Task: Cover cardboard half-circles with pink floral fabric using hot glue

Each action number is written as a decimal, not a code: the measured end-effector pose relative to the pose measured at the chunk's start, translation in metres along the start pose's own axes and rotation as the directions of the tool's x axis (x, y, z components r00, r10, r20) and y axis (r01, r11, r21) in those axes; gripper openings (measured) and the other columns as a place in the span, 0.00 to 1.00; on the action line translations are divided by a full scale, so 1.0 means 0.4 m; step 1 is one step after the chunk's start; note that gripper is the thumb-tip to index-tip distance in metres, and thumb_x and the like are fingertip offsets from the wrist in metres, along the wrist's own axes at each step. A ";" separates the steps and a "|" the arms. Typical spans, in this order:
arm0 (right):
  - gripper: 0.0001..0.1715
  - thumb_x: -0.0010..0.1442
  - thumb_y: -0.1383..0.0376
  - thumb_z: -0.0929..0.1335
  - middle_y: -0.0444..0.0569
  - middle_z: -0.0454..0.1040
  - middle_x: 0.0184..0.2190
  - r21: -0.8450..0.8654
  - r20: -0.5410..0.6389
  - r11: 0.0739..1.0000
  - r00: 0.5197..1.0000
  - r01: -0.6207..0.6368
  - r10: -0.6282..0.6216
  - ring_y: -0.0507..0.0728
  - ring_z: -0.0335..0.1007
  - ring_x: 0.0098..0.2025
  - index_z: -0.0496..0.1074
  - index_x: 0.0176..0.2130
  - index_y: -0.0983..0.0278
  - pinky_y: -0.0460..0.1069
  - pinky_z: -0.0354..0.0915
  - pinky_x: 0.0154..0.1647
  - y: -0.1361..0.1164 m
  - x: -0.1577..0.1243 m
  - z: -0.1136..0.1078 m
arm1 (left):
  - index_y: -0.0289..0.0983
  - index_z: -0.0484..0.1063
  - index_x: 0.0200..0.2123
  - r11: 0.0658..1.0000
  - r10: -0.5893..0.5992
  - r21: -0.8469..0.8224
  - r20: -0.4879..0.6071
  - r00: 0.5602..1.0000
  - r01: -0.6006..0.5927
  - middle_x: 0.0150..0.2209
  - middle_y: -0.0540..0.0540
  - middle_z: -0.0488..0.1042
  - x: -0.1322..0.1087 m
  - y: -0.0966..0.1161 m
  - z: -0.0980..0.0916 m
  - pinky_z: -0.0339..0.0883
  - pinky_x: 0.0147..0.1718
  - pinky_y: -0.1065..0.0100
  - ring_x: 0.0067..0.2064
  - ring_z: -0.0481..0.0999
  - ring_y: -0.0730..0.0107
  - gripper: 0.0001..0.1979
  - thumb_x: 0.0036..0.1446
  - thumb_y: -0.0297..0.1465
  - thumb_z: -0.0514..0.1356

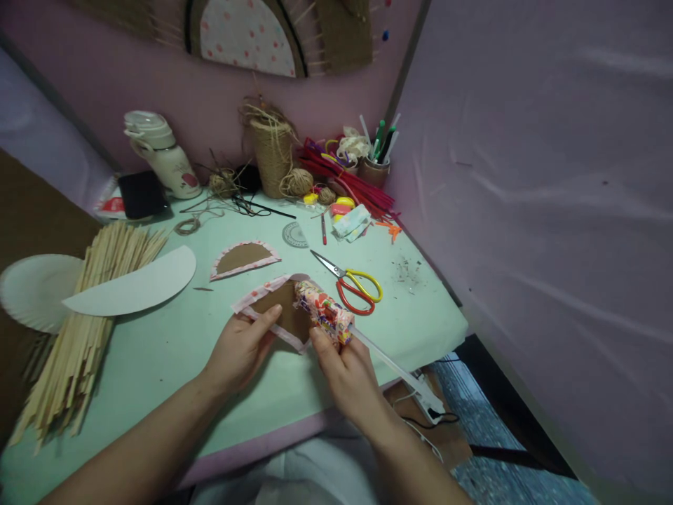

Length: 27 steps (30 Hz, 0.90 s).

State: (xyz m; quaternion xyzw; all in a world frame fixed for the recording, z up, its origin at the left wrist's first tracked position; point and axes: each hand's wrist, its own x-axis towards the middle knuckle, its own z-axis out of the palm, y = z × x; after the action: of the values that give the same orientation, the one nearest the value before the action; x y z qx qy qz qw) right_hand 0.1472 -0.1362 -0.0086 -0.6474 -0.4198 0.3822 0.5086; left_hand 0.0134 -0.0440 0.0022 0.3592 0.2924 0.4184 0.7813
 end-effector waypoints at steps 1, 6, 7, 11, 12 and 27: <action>0.21 0.62 0.49 0.64 0.43 0.66 0.20 -0.001 0.003 1.000 1.000 -0.001 0.001 0.53 0.60 0.24 0.73 0.36 0.64 0.47 0.59 0.22 0.001 0.000 -0.001 | 0.37 0.76 0.49 1.000 0.004 -0.005 -0.005 1.000 -0.004 0.52 0.42 0.78 0.001 -0.001 0.000 0.68 0.55 0.58 0.55 0.75 0.55 0.21 0.51 0.34 0.68; 0.21 0.63 0.50 0.63 0.43 0.64 0.20 -0.003 0.005 1.000 1.000 -0.004 0.004 0.53 0.59 0.23 0.72 0.38 0.64 0.46 0.58 0.21 0.006 0.000 -0.006 | 0.36 0.75 0.50 0.999 0.008 -0.033 -0.033 0.999 -0.010 0.50 0.41 0.78 0.003 0.001 0.003 0.70 0.54 0.57 0.54 0.76 0.53 0.23 0.50 0.34 0.69; 0.21 0.63 0.50 0.63 0.42 0.64 0.20 -0.004 0.005 1.000 1.000 -0.008 0.008 0.52 0.58 0.23 0.72 0.38 0.64 0.46 0.57 0.21 0.007 0.001 -0.007 | 0.36 0.75 0.50 0.999 0.004 -0.036 -0.043 0.999 -0.006 0.50 0.40 0.78 0.003 0.002 0.004 0.70 0.53 0.57 0.53 0.76 0.53 0.23 0.49 0.34 0.69; 0.21 0.64 0.50 0.63 0.41 0.62 0.21 -0.004 0.034 0.999 0.999 -0.040 0.041 0.51 0.56 0.23 0.70 0.36 0.65 0.46 0.56 0.22 0.012 0.001 -0.015 | 0.36 0.76 0.49 0.999 0.003 -0.042 -0.045 0.999 -0.005 0.49 0.41 0.79 0.003 0.005 0.004 0.71 0.52 0.57 0.53 0.77 0.52 0.22 0.49 0.34 0.69; 0.21 0.64 0.50 0.63 0.41 0.61 0.21 0.000 0.041 0.999 0.998 -0.045 0.045 0.51 0.55 0.23 0.70 0.35 0.65 0.46 0.55 0.22 0.014 0.001 -0.016 | 0.36 0.76 0.49 0.999 0.010 -0.040 -0.044 0.999 -0.012 0.49 0.41 0.79 0.003 0.005 0.003 0.71 0.53 0.57 0.53 0.77 0.53 0.22 0.50 0.34 0.69; 0.22 0.65 0.48 0.62 0.40 0.59 0.21 -0.021 0.035 0.998 0.998 -0.057 0.057 0.50 0.54 0.23 0.66 0.33 0.63 0.47 0.53 0.23 0.024 0.001 -0.014 | 0.36 0.78 0.43 0.999 -0.002 -0.051 -0.093 0.996 -0.003 0.46 0.41 0.80 0.007 0.000 -0.009 0.72 0.51 0.58 0.51 0.77 0.54 0.18 0.48 0.34 0.70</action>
State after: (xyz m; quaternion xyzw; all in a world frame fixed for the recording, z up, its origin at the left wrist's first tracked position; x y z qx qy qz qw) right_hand 0.1541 -0.1389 -0.0168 -0.6573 -0.4140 0.4038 0.4833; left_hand 0.0121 -0.0403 -0.0003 0.3196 0.3175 0.4421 0.7757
